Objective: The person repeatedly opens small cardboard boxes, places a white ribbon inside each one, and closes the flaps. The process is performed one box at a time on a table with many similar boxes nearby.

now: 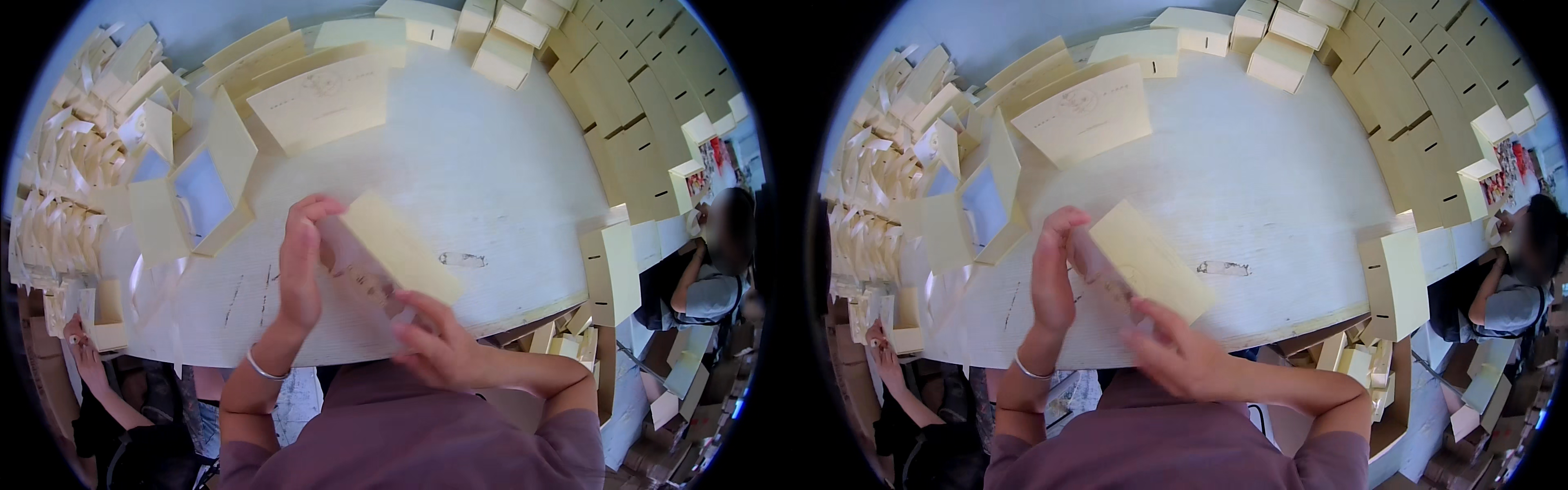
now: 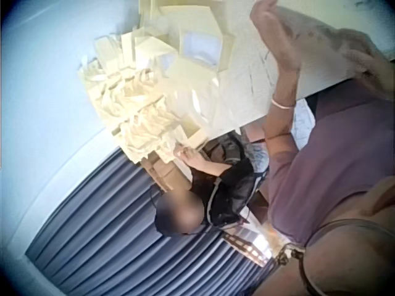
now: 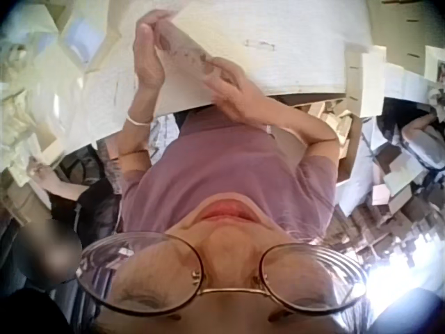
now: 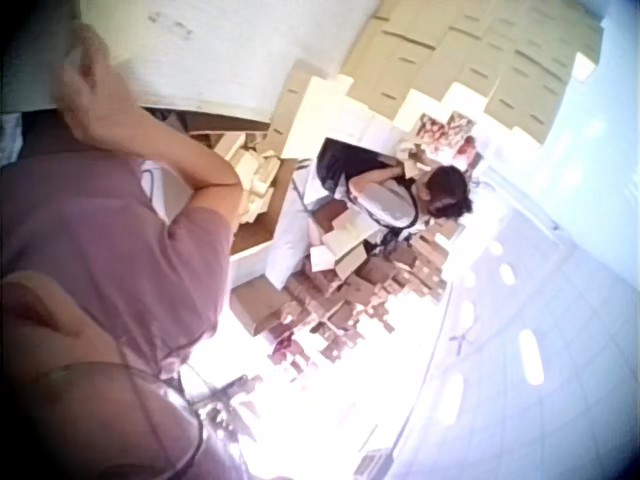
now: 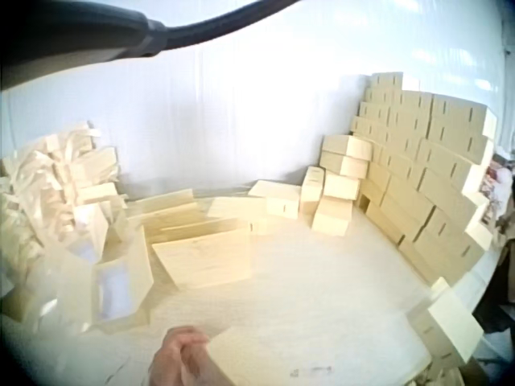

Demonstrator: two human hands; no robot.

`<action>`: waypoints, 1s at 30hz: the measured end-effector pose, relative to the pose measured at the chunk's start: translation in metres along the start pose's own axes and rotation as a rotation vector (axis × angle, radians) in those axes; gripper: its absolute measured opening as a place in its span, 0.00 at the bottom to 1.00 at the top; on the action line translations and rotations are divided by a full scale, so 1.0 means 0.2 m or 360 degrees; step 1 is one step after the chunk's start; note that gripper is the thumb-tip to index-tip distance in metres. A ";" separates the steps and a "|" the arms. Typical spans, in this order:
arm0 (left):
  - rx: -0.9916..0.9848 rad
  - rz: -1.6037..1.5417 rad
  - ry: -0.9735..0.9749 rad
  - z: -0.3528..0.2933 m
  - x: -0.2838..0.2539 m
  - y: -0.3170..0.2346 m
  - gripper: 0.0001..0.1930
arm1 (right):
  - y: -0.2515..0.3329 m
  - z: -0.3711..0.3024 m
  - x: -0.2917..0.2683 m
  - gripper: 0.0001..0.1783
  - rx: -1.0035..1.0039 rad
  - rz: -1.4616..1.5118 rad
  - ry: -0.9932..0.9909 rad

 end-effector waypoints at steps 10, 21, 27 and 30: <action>-0.0125 -0.0568 -0.0167 0.00 0.05 -0.03 0.08 | -0.27 0.50 0.13 0.16 -0.0001 -0.0920 0.0236; -0.0278 -0.0529 -0.0006 0.02 -0.06 -0.01 0.21 | -0.41 0.51 -0.10 0.10 0.0663 0.1359 -0.0277; -0.0820 -0.0013 0.0283 -0.01 -0.17 -0.08 0.24 | -0.60 0.25 -0.38 0.10 0.1147 0.1540 -0.0196; -0.1012 -0.0238 0.0298 -0.03 -0.19 -0.07 0.23 | -0.66 0.08 -0.31 0.11 0.1252 0.1057 -0.0169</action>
Point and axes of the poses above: each hand's wrist, its own z-axis towards the middle knuckle, its own x-axis out of the palm, y = z × x, the point moved 3 cm from there along z, towards the middle knuckle, and after that the axes turned 1 degree about -x, right-handed, at the moved point
